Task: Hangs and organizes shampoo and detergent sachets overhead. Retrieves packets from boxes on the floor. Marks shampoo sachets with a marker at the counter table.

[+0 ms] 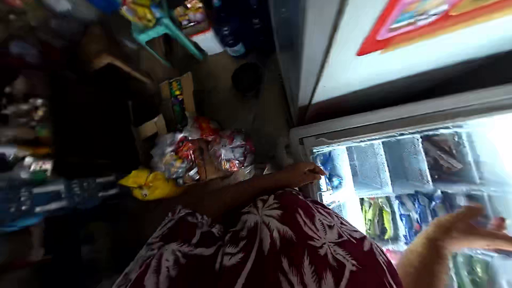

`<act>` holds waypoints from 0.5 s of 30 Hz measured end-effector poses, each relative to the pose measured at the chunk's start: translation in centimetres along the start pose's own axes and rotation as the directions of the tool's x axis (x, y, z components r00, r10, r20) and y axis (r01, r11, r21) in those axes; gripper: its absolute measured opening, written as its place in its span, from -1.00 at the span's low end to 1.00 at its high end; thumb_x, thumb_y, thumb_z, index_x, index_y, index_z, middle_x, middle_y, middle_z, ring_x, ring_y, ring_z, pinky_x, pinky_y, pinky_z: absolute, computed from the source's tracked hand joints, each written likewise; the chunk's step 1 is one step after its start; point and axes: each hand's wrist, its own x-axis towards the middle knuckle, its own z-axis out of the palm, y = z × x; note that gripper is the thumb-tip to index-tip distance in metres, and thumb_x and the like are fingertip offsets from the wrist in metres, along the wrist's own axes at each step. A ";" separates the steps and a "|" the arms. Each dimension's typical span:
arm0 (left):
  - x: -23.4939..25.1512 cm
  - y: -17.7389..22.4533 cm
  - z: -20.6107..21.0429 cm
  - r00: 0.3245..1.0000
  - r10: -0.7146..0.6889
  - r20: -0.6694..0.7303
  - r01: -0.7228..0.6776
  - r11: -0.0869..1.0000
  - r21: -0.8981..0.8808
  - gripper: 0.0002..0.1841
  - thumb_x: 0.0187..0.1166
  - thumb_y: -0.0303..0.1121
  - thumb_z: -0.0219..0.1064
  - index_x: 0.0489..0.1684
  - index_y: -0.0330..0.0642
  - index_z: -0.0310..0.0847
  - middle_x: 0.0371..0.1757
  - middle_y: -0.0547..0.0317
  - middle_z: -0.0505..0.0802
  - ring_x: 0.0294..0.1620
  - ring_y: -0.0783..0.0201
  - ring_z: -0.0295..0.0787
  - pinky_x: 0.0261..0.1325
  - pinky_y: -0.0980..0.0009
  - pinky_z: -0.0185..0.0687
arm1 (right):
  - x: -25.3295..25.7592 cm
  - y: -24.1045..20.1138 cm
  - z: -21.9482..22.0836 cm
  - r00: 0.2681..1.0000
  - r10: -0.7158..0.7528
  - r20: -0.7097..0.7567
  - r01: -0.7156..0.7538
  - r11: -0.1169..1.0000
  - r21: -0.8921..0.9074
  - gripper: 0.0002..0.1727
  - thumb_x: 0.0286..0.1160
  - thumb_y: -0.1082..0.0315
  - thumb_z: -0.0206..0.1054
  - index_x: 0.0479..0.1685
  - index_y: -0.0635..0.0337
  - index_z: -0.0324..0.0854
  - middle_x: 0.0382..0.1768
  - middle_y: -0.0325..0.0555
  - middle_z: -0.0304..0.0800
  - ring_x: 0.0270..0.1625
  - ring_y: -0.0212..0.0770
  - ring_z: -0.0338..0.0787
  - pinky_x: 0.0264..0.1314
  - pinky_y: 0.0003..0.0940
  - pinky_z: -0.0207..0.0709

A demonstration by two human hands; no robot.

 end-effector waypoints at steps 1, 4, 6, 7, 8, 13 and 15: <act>-0.3 -0.1 -0.1 1.000 0.007 -0.008 -0.007 1.000 -0.022 -0.65 0.78 -0.39 0.12 0.36 -0.44 0.53 0.20 -0.11 0.74 0.00 0.38 0.68 0.11 0.46 0.61 | -1.3 -1.0 0.8 0.998 -0.065 0.006 0.064 0.996 0.060 -0.02 0.54 0.26 0.38 0.68 0.83 -0.13 0.67 0.84 -0.06 0.74 0.52 0.21 0.73 -0.12 0.36; -1.6 -0.1 -0.7 0.999 -0.005 -0.035 0.003 0.997 -0.077 -0.66 0.79 -0.41 0.11 0.39 -0.43 0.52 0.25 -0.11 0.71 0.03 0.40 0.67 0.14 0.47 0.60 | -3.6 -4.1 2.7 0.962 -0.271 0.041 0.261 0.951 0.163 -0.15 0.47 0.35 0.41 0.50 0.90 0.07 0.58 0.91 0.04 0.61 0.48 0.41 0.44 -0.13 0.60; -2.4 -0.6 -1.3 0.997 0.005 -0.083 -0.014 0.993 -0.118 -0.65 0.79 -0.40 0.11 0.38 -0.44 0.52 0.25 -0.12 0.72 0.04 0.39 0.68 0.14 0.46 0.61 | -3.8 -5.8 3.7 0.924 -0.373 0.087 0.349 0.914 0.208 -0.26 0.51 0.37 0.38 0.44 0.85 0.14 0.54 0.87 0.11 0.53 0.37 0.50 0.34 -0.18 0.62; -2.9 -0.8 -1.7 0.995 0.000 -0.099 -0.014 0.991 -0.136 -0.64 0.79 -0.39 0.12 0.40 -0.44 0.51 0.28 -0.13 0.71 0.07 0.37 0.69 0.16 0.45 0.61 | -3.7 -6.7 4.2 0.907 -0.409 0.100 0.380 0.897 0.224 -0.31 0.48 0.41 0.38 0.38 0.85 0.20 0.51 0.86 0.17 0.50 0.34 0.54 0.32 -0.19 0.63; -3.5 -1.0 -2.2 0.993 -0.002 -0.114 -0.015 0.989 -0.150 -0.64 0.79 -0.39 0.12 0.41 -0.43 0.50 0.28 -0.12 0.70 0.06 0.38 0.68 0.16 0.46 0.60 | -3.6 -7.5 4.7 0.890 -0.440 0.120 0.402 0.881 0.248 -0.34 0.47 0.43 0.37 0.35 0.85 0.22 0.49 0.85 0.21 0.46 0.33 0.57 0.32 -0.19 0.63; -6.5 -2.2 -5.4 0.972 0.020 -0.232 -0.074 0.972 -0.224 -0.65 0.79 -0.43 0.12 0.41 -0.47 0.49 0.26 -0.12 0.70 0.04 0.41 0.67 0.15 0.50 0.60 | -4.3 -11.9 7.0 0.764 -0.605 0.225 0.507 0.778 0.370 -0.50 0.59 0.41 0.29 0.25 0.73 0.30 0.41 0.74 0.35 0.28 0.14 0.71 0.21 -0.28 0.67; -8.1 -2.8 -7.1 0.955 0.006 -0.295 -0.087 0.961 -0.264 -0.67 0.79 -0.44 0.11 0.39 -0.44 0.51 0.21 -0.07 0.71 -0.01 0.44 0.64 0.09 0.52 0.57 | -5.6 -14.4 8.3 0.692 -0.676 0.253 0.554 0.722 0.414 -0.74 0.61 0.41 0.27 0.05 0.49 0.46 0.33 0.54 0.49 0.28 0.03 0.72 0.24 -0.31 0.65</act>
